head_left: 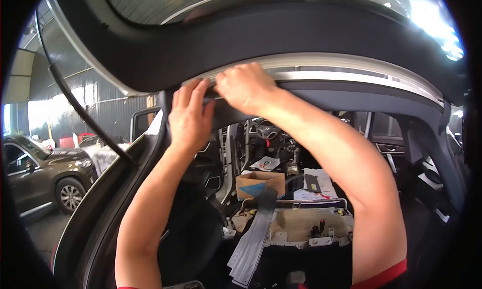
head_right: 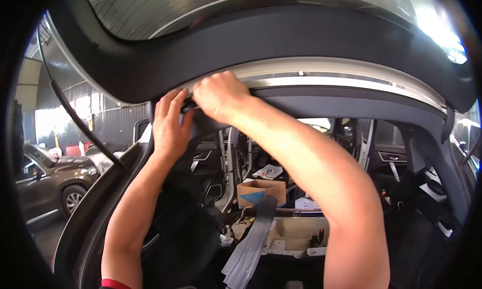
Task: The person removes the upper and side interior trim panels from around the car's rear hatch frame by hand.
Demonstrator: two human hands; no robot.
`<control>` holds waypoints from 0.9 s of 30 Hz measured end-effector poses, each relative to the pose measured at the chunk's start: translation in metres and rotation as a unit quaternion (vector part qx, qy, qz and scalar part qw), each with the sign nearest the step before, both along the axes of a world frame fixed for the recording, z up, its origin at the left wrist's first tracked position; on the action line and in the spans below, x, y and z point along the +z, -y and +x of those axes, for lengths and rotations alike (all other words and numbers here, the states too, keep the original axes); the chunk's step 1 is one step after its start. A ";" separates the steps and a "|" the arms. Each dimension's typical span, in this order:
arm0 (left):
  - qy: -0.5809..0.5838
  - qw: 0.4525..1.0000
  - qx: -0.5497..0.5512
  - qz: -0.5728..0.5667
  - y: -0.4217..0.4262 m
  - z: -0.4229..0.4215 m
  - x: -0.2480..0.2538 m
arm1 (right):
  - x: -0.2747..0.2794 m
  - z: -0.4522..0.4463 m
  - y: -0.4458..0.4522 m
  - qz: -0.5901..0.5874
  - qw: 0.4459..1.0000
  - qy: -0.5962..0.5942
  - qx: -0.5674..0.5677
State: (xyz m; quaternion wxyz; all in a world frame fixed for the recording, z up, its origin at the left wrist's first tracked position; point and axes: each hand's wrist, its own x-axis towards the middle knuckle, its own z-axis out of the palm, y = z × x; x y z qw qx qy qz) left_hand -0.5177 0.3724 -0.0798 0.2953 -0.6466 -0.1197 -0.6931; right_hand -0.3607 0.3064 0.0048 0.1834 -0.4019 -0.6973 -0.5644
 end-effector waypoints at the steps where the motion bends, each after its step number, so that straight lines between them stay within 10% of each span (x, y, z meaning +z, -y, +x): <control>1: -0.013 1.000 0.019 0.009 -0.003 0.001 0.006 | 0.001 0.000 0.003 -0.023 1.000 -0.014 0.009; 7: -0.120 0.989 0.086 -0.028 -0.003 -0.013 0.029 | 0.004 0.030 0.064 -0.123 0.984 -0.057 -0.113; 12: -0.221 0.955 -0.087 -0.179 -0.010 -0.013 0.045 | -0.005 0.037 0.054 -0.077 0.994 -0.059 -0.057; 20: -0.042 0.971 -0.176 -0.157 -0.028 0.012 0.037 | -0.010 0.037 0.035 0.077 0.992 -0.093 0.027; 27: -0.006 0.977 -0.169 -0.132 -0.029 0.018 0.033 | -0.008 0.068 0.083 -0.040 0.990 -0.098 -0.098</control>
